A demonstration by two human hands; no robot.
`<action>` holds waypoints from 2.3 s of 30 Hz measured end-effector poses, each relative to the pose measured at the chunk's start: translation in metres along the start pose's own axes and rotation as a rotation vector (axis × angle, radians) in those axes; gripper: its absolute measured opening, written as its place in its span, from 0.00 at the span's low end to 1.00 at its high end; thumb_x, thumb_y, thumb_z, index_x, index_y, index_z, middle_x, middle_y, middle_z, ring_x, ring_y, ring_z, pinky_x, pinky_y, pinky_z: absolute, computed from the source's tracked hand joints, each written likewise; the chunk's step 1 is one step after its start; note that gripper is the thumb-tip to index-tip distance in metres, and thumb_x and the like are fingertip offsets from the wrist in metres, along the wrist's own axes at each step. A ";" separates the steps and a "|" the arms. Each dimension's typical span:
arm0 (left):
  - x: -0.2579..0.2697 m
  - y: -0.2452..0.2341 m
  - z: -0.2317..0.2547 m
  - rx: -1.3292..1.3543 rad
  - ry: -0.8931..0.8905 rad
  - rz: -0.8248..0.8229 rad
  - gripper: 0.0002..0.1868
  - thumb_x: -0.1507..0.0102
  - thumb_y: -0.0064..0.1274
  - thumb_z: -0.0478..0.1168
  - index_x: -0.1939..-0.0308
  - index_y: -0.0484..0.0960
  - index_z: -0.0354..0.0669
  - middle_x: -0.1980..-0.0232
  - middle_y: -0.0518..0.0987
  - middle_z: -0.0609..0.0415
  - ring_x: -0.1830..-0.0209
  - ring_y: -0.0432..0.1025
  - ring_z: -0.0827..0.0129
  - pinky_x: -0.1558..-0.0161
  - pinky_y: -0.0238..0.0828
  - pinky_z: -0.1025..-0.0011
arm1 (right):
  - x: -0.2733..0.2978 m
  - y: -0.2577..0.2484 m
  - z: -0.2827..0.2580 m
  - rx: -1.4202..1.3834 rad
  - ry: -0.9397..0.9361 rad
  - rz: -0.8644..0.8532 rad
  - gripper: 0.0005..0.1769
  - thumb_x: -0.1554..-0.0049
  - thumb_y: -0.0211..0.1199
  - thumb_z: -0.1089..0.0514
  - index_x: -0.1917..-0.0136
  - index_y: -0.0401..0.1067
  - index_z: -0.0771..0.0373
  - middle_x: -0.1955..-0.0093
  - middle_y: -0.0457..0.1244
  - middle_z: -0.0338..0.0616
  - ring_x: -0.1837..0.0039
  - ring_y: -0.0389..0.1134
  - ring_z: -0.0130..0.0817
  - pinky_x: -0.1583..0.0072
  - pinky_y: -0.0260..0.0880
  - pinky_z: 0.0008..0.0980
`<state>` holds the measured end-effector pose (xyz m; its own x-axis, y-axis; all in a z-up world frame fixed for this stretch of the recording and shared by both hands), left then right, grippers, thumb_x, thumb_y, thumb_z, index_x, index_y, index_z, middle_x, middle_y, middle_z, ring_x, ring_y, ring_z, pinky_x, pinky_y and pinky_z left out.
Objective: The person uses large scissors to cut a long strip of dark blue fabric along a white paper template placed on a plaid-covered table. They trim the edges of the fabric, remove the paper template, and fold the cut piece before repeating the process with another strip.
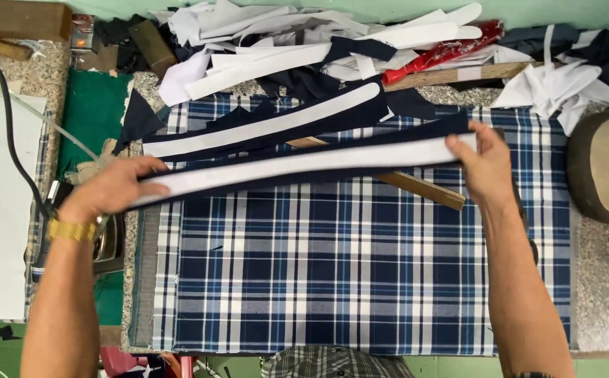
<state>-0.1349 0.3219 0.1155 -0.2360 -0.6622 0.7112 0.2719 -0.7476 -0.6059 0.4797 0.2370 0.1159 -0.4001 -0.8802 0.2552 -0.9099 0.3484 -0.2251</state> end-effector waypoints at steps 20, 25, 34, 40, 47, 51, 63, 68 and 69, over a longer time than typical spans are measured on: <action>0.022 0.007 0.030 -0.430 0.333 1.136 0.29 0.22 0.45 0.55 0.33 0.76 0.31 0.34 0.75 0.33 0.38 0.65 0.43 0.41 0.58 0.50 | 0.077 0.077 0.020 0.616 -0.689 0.182 0.23 0.30 0.53 0.58 0.27 0.60 0.74 0.31 0.62 0.62 0.30 0.64 0.51 0.29 0.66 0.46; 0.046 0.157 0.046 -0.250 0.358 1.077 0.30 0.32 0.53 0.54 0.30 0.76 0.41 0.24 0.68 0.35 0.26 0.61 0.40 0.30 0.52 0.46 | 0.197 0.047 0.166 1.156 -0.536 0.316 0.29 0.33 0.55 0.45 0.24 0.65 0.60 0.16 0.50 0.53 0.17 0.49 0.47 0.23 0.45 0.50; 0.053 0.245 0.049 -0.343 0.365 1.005 0.34 0.30 0.49 0.57 0.26 0.72 0.39 0.21 0.62 0.33 0.20 0.54 0.39 0.24 0.45 0.44 | 0.219 0.031 0.190 1.117 -0.491 0.293 0.33 0.35 0.54 0.42 0.22 0.63 0.57 0.18 0.52 0.51 0.17 0.49 0.49 0.22 0.44 0.51; 0.057 0.250 0.050 -0.293 0.374 1.128 0.31 0.29 0.54 0.52 0.28 0.74 0.36 0.22 0.63 0.34 0.21 0.53 0.40 0.24 0.44 0.46 | 0.224 0.033 0.191 1.176 -0.509 0.288 0.32 0.33 0.52 0.43 0.21 0.62 0.59 0.16 0.49 0.50 0.16 0.47 0.48 0.22 0.42 0.50; 0.023 0.346 0.132 -0.120 0.140 1.397 0.39 0.32 0.52 0.56 0.27 0.67 0.29 0.23 0.59 0.25 0.20 0.48 0.33 0.22 0.34 0.41 | 0.222 0.029 0.205 1.060 -0.645 0.196 0.33 0.32 0.53 0.44 0.20 0.61 0.61 0.16 0.48 0.58 0.17 0.45 0.56 0.23 0.39 0.55; 0.060 0.443 0.221 0.084 0.462 1.222 0.41 0.40 0.58 0.56 0.31 0.71 0.32 0.28 0.66 0.24 0.23 0.56 0.30 0.22 0.43 0.38 | 0.226 0.021 0.223 1.034 -0.732 0.179 0.35 0.34 0.57 0.42 0.21 0.64 0.64 0.18 0.50 0.63 0.18 0.46 0.63 0.27 0.42 0.60; 0.273 0.812 -0.049 -0.088 -0.509 0.748 0.23 0.37 0.48 0.54 0.43 0.78 0.50 0.36 0.73 0.47 0.30 0.64 0.53 0.27 0.51 0.51 | 0.317 0.081 0.205 0.761 -0.967 -0.084 0.24 0.37 0.62 0.59 0.31 0.71 0.73 0.25 0.55 0.74 0.24 0.52 0.72 0.28 0.45 0.63; 0.392 1.065 -0.016 0.607 -0.908 -0.802 0.07 0.39 0.60 0.53 0.70 0.84 0.63 0.61 0.81 0.63 0.58 0.80 0.71 0.57 0.79 0.59 | 0.496 0.161 0.209 0.245 -0.607 -1.231 0.20 0.37 0.51 0.58 0.36 0.74 0.66 0.52 0.74 0.53 0.78 0.57 0.18 0.80 0.57 0.22; 0.387 1.050 0.012 0.762 -0.870 -0.651 0.13 0.34 0.53 0.54 0.59 0.81 0.52 0.56 0.80 0.58 0.56 0.77 0.70 0.55 0.76 0.64 | 0.512 0.168 0.202 0.294 -0.590 -1.355 0.17 0.38 0.55 0.59 0.39 0.76 0.65 0.49 0.74 0.51 0.66 0.68 0.26 0.69 0.71 0.20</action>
<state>0.0708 -0.7190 -0.2409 0.0709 0.2653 0.9615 0.8568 -0.5098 0.0775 0.1439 -0.2200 0.0187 0.8665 -0.4982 0.0305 -0.4618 -0.8235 -0.3295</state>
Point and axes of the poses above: each hand's wrist, its own x-axis away from the middle knuckle, its own y-axis out of the palm, z = x × y, the point moved 10 cm from there along -x, towards the middle knuckle
